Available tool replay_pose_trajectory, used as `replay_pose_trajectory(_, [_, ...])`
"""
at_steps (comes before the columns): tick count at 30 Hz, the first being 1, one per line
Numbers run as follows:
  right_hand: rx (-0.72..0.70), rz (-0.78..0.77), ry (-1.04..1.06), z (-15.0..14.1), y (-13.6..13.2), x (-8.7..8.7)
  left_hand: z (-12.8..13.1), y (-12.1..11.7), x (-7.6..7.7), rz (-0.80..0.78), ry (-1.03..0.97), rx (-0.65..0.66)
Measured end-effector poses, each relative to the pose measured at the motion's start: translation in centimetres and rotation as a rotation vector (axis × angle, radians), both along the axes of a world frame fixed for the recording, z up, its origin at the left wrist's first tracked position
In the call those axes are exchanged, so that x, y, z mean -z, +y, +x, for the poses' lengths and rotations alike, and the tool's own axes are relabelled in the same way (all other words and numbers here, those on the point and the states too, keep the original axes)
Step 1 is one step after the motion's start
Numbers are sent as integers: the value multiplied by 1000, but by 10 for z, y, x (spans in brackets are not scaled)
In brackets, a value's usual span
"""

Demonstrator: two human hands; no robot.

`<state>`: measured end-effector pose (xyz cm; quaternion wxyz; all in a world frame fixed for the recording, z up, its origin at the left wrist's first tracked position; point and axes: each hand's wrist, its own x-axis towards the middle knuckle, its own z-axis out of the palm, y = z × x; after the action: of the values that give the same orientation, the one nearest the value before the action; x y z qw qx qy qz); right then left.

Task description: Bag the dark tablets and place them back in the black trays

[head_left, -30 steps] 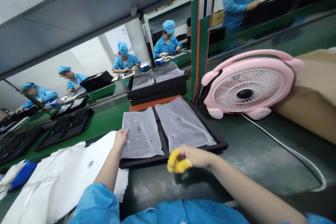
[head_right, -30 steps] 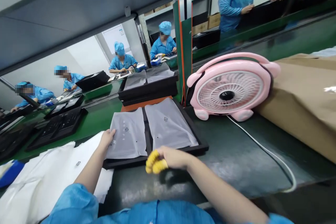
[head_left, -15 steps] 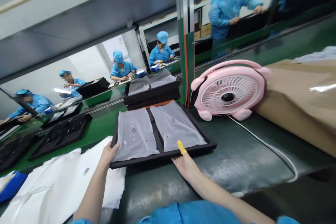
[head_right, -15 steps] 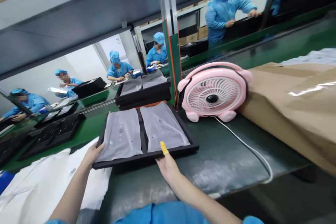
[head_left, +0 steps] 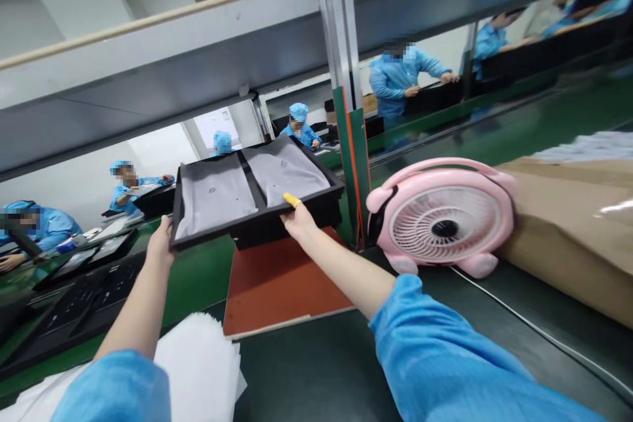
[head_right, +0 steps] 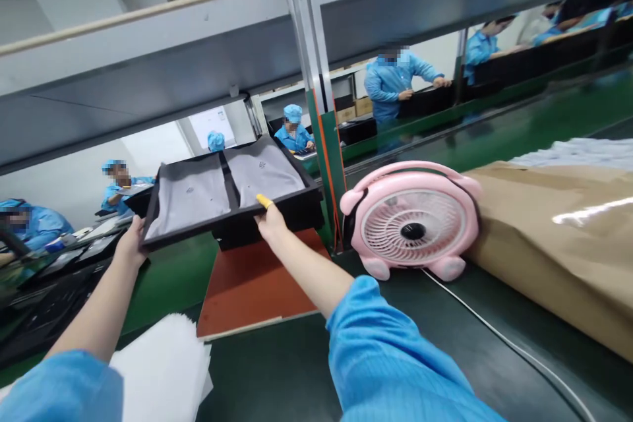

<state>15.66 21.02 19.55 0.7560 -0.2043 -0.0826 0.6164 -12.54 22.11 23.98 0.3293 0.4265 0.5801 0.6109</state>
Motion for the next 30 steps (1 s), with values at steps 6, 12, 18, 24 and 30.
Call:
replay_pose_trajectory(6, [104,-64,-193,42,104,-12,62,29,49,-82,-153,118])
replay_pose_trajectory(12, [103,-271,-481,70,145,30,46,11,123,-215,-16,296])
replay_pose_trajectory(18, [-13,-367,-779,83,138,44,45,16,121,-292,240,279])
replay_pose_trajectory(24, [314,-264,-1030,72,99,71,82,42,131,-221,491,265])
replay_pose_trajectory(30, [803,-352,-1068,110,87,96,95,79,137,-158,618,41])
